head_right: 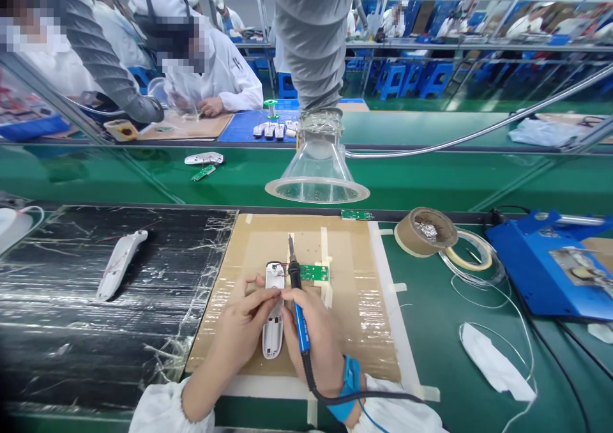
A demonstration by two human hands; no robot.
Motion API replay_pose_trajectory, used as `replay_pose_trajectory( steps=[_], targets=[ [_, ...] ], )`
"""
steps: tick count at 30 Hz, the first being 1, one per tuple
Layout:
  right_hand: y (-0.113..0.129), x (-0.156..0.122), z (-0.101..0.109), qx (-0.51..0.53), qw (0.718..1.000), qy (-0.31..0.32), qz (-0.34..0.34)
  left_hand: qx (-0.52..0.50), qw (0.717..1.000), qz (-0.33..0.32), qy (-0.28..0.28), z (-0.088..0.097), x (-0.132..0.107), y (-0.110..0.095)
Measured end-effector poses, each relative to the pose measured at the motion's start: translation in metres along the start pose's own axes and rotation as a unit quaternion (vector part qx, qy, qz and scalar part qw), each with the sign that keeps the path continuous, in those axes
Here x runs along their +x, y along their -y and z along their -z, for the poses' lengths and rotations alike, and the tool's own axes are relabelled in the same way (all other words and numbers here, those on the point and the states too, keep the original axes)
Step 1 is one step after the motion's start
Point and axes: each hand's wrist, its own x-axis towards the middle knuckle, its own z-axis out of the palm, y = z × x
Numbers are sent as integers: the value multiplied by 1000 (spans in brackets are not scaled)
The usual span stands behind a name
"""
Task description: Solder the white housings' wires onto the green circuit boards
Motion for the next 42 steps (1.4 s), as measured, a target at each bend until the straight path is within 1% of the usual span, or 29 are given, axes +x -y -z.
replay_pose_trajectory(
  steps=[2,4,7,11,15,21,25,29,31,34,38,42],
  targets=[
    [1,6,0,-30,999,2,45,14,1000,7,2,-1,2,-3],
    [1,12,1,-60,995,20,75,20,1000,19,5,-1,4,-6],
    [-1,18,0,-87,990,44,98,15,999,28,13,-1,6,-8],
    [-4,23,-1,-106,988,40,109,2,1000,26,13,-2,7,-8],
    [-5,25,3,-122,988,33,91,0,1000,24,17,-1,7,-7],
    [-7,23,12,-123,990,30,65,-9,999,45,13,-2,5,-5],
    [-5,18,15,-91,995,24,39,-14,999,44,7,-5,2,-4],
    [0,15,14,-41,999,3,-10,-4,1000,24,-5,-6,2,-8],
    [2,14,13,-22,999,-4,-22,-5,1000,14,-4,-7,3,-11],
    [1,14,11,-9,1000,-6,-26,-14,1000,5,3,-7,4,-15],
    [-2,15,10,-17,1000,1,-25,-18,1000,4,12,-6,5,-17],
    [-5,13,17,-36,999,-6,-22,-6,1000,-2,-2,-12,4,-18]
  ],
)
